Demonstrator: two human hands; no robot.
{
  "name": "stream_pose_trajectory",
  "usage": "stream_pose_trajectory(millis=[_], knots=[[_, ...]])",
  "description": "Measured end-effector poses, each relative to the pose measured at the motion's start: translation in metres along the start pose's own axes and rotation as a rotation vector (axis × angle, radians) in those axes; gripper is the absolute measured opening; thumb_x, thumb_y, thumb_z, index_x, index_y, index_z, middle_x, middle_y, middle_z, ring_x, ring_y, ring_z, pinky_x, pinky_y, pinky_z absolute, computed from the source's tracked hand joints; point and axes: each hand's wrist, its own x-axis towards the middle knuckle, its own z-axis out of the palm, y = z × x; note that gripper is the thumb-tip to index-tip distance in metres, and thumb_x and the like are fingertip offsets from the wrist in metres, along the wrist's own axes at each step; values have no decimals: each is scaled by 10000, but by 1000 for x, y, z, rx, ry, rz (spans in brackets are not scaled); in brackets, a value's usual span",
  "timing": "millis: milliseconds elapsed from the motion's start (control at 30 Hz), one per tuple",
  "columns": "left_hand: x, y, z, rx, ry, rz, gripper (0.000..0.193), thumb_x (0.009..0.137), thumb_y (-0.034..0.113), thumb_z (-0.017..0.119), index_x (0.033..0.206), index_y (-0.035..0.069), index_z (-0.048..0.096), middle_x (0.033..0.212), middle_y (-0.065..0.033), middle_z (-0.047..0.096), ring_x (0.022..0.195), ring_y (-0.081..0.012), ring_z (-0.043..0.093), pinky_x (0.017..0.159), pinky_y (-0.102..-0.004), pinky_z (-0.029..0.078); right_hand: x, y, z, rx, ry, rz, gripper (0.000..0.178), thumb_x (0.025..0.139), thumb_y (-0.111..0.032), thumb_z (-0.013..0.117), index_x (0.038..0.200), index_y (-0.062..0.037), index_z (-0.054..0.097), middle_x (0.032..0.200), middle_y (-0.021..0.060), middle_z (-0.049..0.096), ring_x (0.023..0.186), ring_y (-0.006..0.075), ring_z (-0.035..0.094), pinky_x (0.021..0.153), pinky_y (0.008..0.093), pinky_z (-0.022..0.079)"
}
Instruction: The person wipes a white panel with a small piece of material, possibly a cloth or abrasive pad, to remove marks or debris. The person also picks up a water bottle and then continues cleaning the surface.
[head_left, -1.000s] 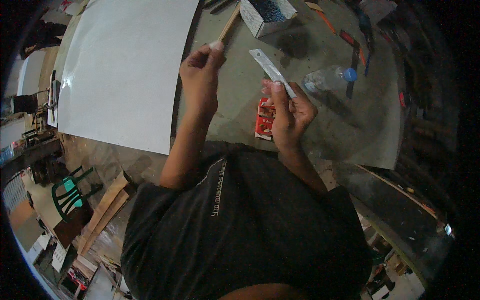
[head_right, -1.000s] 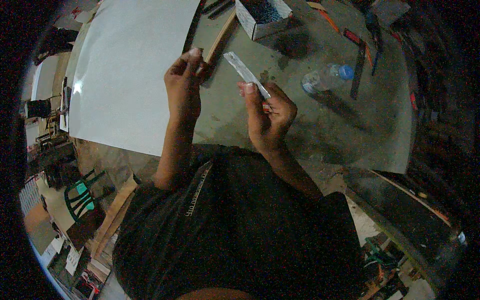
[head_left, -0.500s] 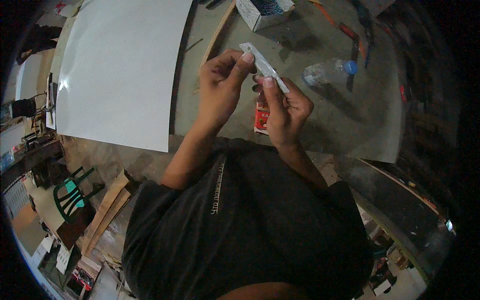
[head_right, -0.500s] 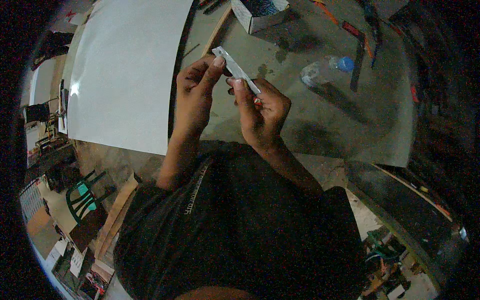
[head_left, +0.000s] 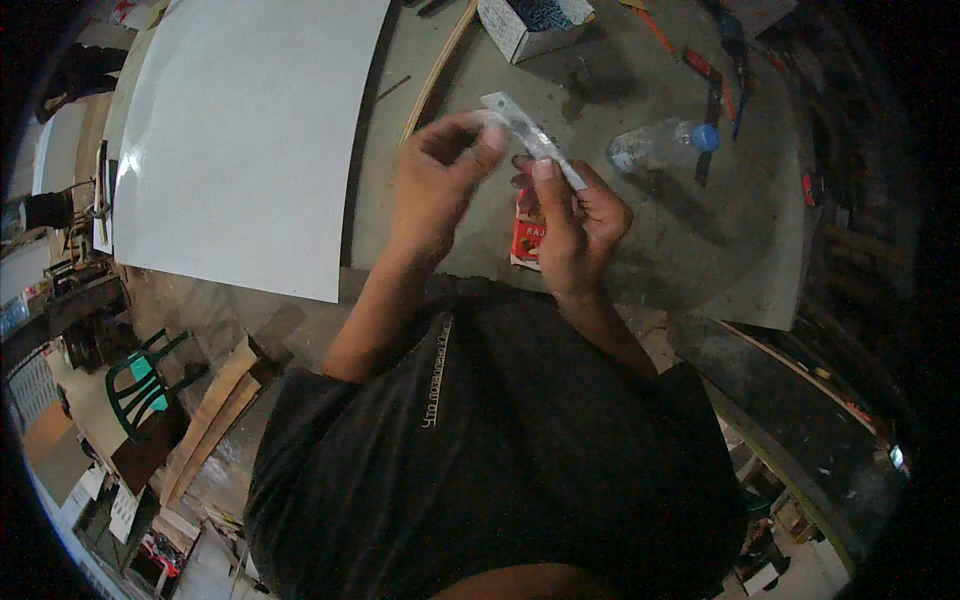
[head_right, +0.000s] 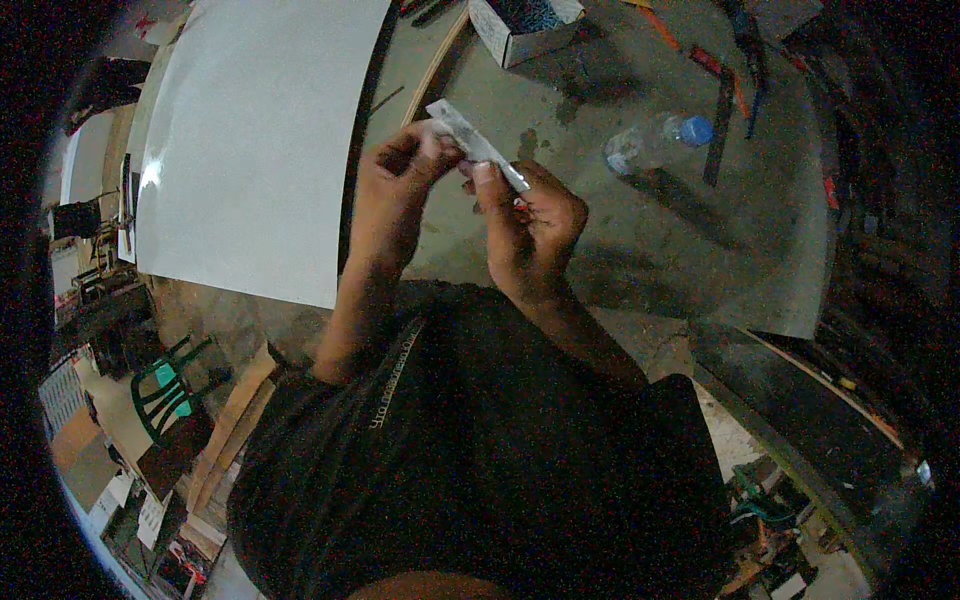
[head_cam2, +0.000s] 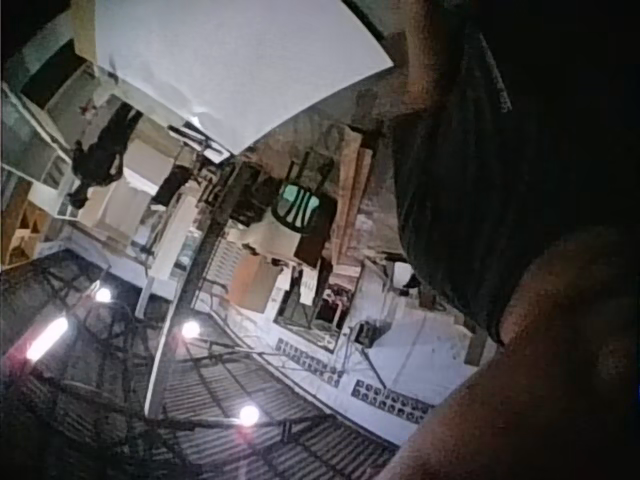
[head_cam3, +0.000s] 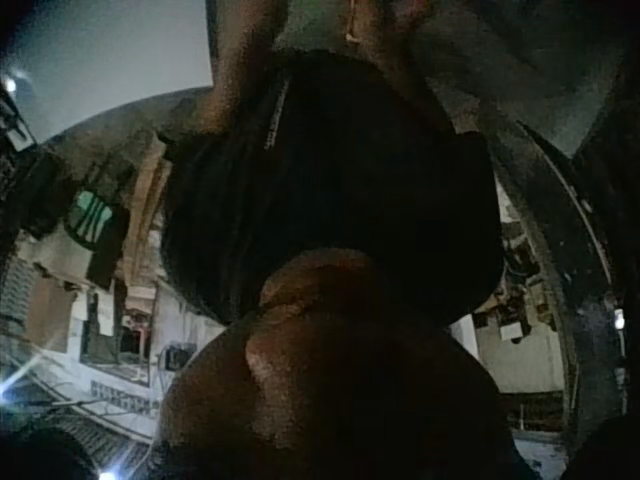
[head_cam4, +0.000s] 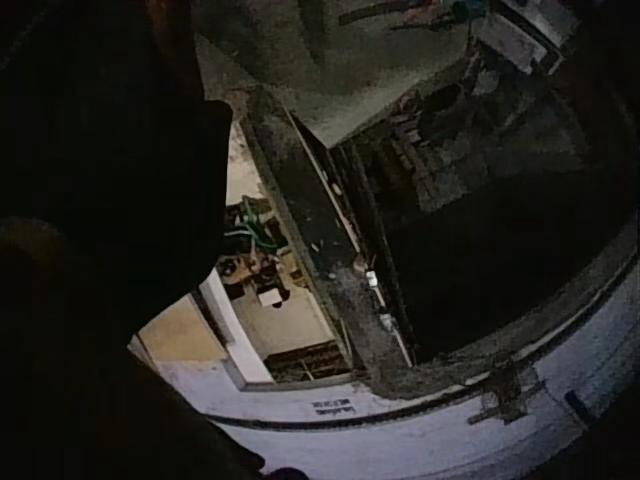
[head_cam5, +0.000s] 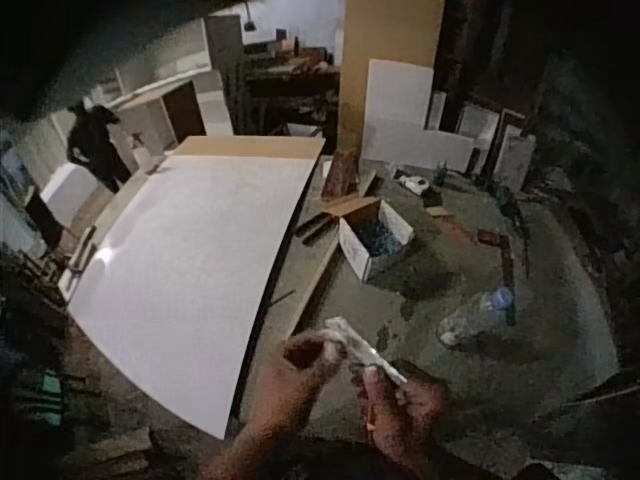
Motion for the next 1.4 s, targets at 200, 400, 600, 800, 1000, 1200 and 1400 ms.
stream_pose_trajectory(millis=[200, 400, 600, 800, 1000, 1200, 1400], knots=[[2, 6, 7, 57, -195, 82, 197, 923, 168, 645, 839, -9, 662, 775, -15, 655, 713, -73, 574, 665, -238, 457, -1, -3, 3, 39, -14, -8, 227, 937, -163, 601, 929, 43, 697, 793, 78, 684, 666, 94, 613, 572, 230, 463], [4, 3, 1, 14, -218, 146, 191, 941, 163, 619, 882, -14, 658, 826, -28, 660, 730, -73, 574, 667, -232, 456, 1, -2, 4, 21, 1, -2, 223, 937, -162, 602, 928, 41, 696, 793, 79, 687, 676, 92, 620, 578, 226, 470], [-4, 18, 9, 43, -190, 140, 171, 932, 143, 625, 883, -18, 654, 839, -45, 672, 791, -91, 606, 730, -244, 481, 5, -12, 6, 18, 24, -73, 209, 933, -161, 603, 906, 19, 705, 729, 59, 665, 621, 77, 584, 548, 225, 437], [8, 10, 9, -110, -9, 148, 120, 897, 97, 664, 902, -21, 651, 838, -45, 673, 808, -97, 612, 728, -236, 489, 2, -5, 4, -55, -39, -60, 209, 932, -166, 605, 896, 14, 705, 705, 51, 655, 606, 63, 562, 527, 224, 409], [-8, 14, 17, -51, -129, 22, 99, 880, 83, 669, 884, -15, 659, 831, -49, 676, 775, -99, 615, 726, -234, 486, 7, -4, 5, 7, 4, -119, 218, 928, -168, 613, 844, 18, 688, 686, 42, 638, 608, 63, 544, 522, 230, 397], [5, 8, 6, -70, -68, 34, 141, 869, 116, 687, 881, -21, 659, 823, -59, 675, 751, -106, 618, 709, -245, 484, 4, -1, 8, -57, -5, -118, 224, 922, -156, 615, 805, 27, 671, 661, 37, 614, 593, 72, 532, 514, 236, 388], [8, 9, 5, -6, 1, 81, 139, 873, 123, 657, 885, -15, 666, 868, -58, 677, 783, -117, 620, 747, -272, 487, 4, 1, 4, -122, -39, -114, 199, 908, -155, 628, 814, 15, 672, 645, 39, 599, 570, 83, 525, 510, 239, 378]])
